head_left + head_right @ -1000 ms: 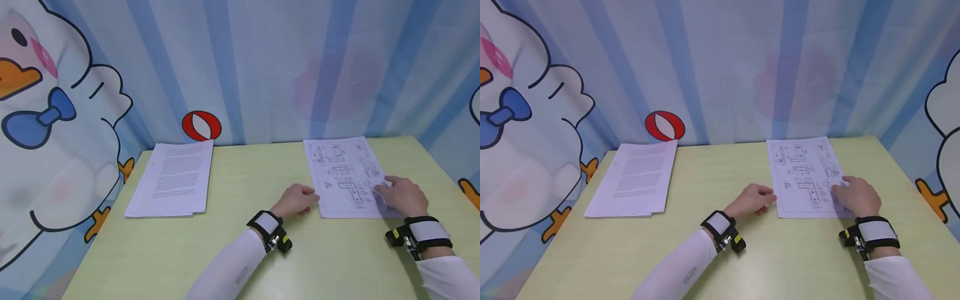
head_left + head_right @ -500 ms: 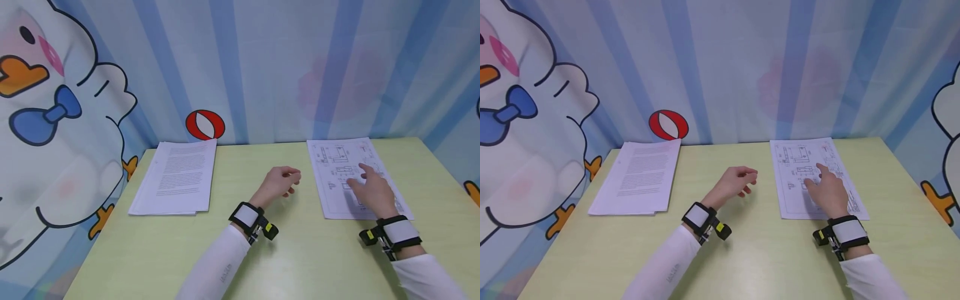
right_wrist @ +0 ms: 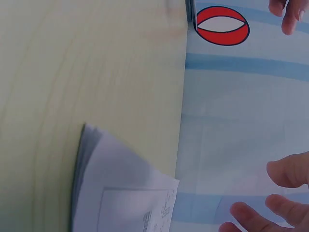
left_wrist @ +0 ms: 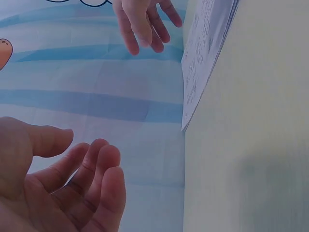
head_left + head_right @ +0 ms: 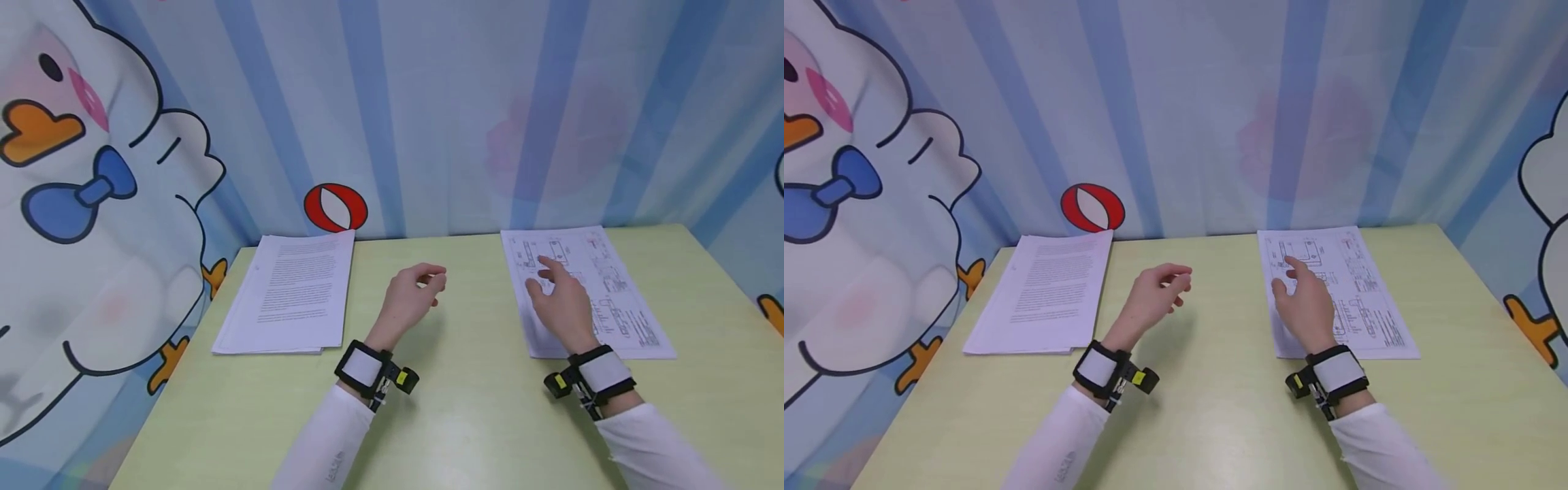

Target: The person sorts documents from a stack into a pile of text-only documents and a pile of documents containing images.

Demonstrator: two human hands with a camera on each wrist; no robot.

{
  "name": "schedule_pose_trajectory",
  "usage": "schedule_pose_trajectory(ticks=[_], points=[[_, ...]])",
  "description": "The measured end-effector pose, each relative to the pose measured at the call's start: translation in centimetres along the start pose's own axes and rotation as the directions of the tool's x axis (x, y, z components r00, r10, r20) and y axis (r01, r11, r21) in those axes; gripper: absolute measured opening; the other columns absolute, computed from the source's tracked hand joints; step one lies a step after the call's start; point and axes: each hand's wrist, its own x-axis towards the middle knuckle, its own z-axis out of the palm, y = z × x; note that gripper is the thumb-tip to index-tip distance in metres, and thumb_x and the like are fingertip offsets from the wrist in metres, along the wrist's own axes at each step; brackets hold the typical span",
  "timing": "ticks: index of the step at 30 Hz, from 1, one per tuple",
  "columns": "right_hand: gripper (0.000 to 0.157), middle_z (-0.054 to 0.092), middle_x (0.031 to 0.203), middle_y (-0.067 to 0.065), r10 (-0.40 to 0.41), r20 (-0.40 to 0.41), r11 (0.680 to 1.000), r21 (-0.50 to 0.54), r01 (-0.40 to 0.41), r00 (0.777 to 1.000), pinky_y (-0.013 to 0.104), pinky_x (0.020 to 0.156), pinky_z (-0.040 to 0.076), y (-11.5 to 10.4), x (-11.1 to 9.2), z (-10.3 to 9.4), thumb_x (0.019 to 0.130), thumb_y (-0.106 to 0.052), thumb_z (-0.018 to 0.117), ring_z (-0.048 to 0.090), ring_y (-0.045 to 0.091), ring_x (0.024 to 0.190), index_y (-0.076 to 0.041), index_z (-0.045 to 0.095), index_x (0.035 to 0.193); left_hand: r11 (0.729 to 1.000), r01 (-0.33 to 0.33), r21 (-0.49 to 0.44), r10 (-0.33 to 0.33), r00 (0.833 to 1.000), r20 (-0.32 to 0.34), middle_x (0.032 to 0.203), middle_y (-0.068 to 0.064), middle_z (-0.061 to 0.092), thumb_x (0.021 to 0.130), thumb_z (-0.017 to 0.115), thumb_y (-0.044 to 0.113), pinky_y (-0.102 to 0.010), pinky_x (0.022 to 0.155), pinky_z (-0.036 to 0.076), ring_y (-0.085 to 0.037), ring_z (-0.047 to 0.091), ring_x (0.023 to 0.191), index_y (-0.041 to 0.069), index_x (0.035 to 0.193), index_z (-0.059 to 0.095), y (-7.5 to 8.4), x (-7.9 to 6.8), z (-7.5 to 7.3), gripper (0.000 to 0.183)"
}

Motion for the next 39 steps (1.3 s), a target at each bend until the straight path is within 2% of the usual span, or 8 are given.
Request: schedule_pose_trajectory(ticks=[4, 8, 14, 20, 26, 29, 34, 39], points=[[0.046, 0.060, 0.120, 0.028, -0.015, -0.002, 0.999, 0.032, 0.015, 1.000, 0.049, 0.070, 0.048, -0.5, 0.0, 1.3, 0.093, -0.020, 0.050, 0.058, 0.044, 0.102, -0.003, 0.045, 0.135, 0.998, 0.007, 0.066, -0.003, 0.999, -0.053, 0.094, -0.008, 0.068, 0.094, 0.053, 0.030, -0.024, 0.053, 0.043, -0.020, 0.061, 0.068, 0.015, 0.117, 0.064, -1.2, -0.1, -1.6, 0.030], [0.043, 0.063, 0.117, 0.026, -0.004, -0.008, 0.997, 0.077, 0.005, 1.000, 0.052, 0.079, 0.046, -0.8, 0.0, 2.4, 0.093, -0.020, 0.050, 0.055, 0.042, 0.108, -0.004, 0.048, 0.133, 0.992, 0.014, 0.124, -0.002, 0.996, -0.093, 0.094, -0.010, 0.069, 0.093, 0.053, 0.028, -0.024, 0.052, 0.042, -0.018, 0.059, 0.066, 0.014, 0.115, 0.065, -2.8, -0.3, -3.4, 0.029], [0.041, 0.065, 0.115, 0.024, -0.008, -0.015, 0.987, 0.159, 0.010, 1.000, 0.049, 0.079, 0.048, -1.4, -0.1, 3.8, 0.093, -0.019, 0.051, 0.058, 0.038, 0.105, -0.005, 0.051, 0.131, 0.986, 0.045, 0.158, -0.017, 0.984, -0.175, 0.096, -0.011, 0.068, 0.093, 0.053, 0.027, -0.025, 0.054, 0.042, -0.023, 0.064, 0.072, 0.013, 0.113, 0.065, -4.8, -0.7, -7.2, 0.028], [0.039, 0.065, 0.114, 0.023, -0.053, 0.001, 0.960, 0.274, 0.051, 0.999, 0.048, 0.079, 0.050, -2.3, 0.0, 4.7, 0.094, -0.017, 0.051, 0.059, 0.035, 0.102, -0.004, 0.051, 0.131, 0.970, 0.088, 0.226, -0.035, 0.973, -0.227, 0.107, -0.011, 0.066, 0.093, 0.051, 0.030, -0.029, 0.065, 0.046, -0.023, 0.061, 0.085, 0.012, 0.117, 0.064, -6.6, -1.4, -11.0, 0.032], [0.037, 0.067, 0.112, 0.020, -0.030, 0.029, 0.951, 0.309, 0.019, 0.999, 0.043, 0.078, 0.048, -3.9, 0.2, 6.5, 0.094, -0.018, 0.051, 0.061, 0.032, 0.099, -0.006, 0.053, 0.129, 0.959, 0.095, 0.268, -0.014, 0.957, -0.291, 0.116, -0.015, 0.065, 0.095, 0.049, 0.028, -0.040, 0.074, 0.049, -0.029, 0.061, 0.095, 0.008, 0.121, 0.061, -8.4, -2.4, -15.0, 0.035], [0.037, 0.067, 0.111, 0.020, -0.023, 0.050, 0.946, 0.323, 0.006, 0.998, 0.043, 0.079, 0.048, -4.8, 0.3, 7.5, 0.093, -0.017, 0.051, 0.062, 0.032, 0.098, -0.006, 0.053, 0.129, 0.951, 0.111, 0.287, -0.015, 0.949, -0.316, 0.119, -0.017, 0.063, 0.096, 0.048, 0.028, -0.043, 0.077, 0.049, -0.031, 0.059, 0.098, 0.006, 0.124, 0.059, -9.7, -3.1, -16.5, 0.037], [0.038, 0.067, 0.112, 0.019, -0.027, 0.094, 0.936, 0.352, -0.008, 0.995, 0.045, 0.081, 0.049, -6.0, 0.5, 9.3, 0.093, -0.018, 0.053, 0.062, 0.032, 0.098, -0.006, 0.053, 0.129, 0.925, 0.180, 0.333, -0.066, 0.943, -0.326, 0.120, -0.020, 0.062, 0.096, 0.047, 0.026, -0.046, 0.081, 0.048, -0.034, 0.057, 0.102, 0.004, 0.125, 0.057, -12.1, -3.9, -18.4, 0.038], [0.040, 0.065, 0.115, 0.019, -0.061, 0.164, 0.920, 0.392, -0.009, 0.985, 0.047, 0.084, 0.051, -7.5, 0.3, 10.9, 0.093, -0.018, 0.053, 0.061, 0.033, 0.100, -0.006, 0.052, 0.131, 0.867, 0.264, 0.422, -0.136, 0.941, -0.309, 0.127, -0.025, 0.055, 0.096, 0.045, 0.026, -0.055, 0.092, 0.043, -0.041, 0.050, 0.115, 0.002, 0.127, 0.053, -14.2, -4.7, -20.0, 0.040]])
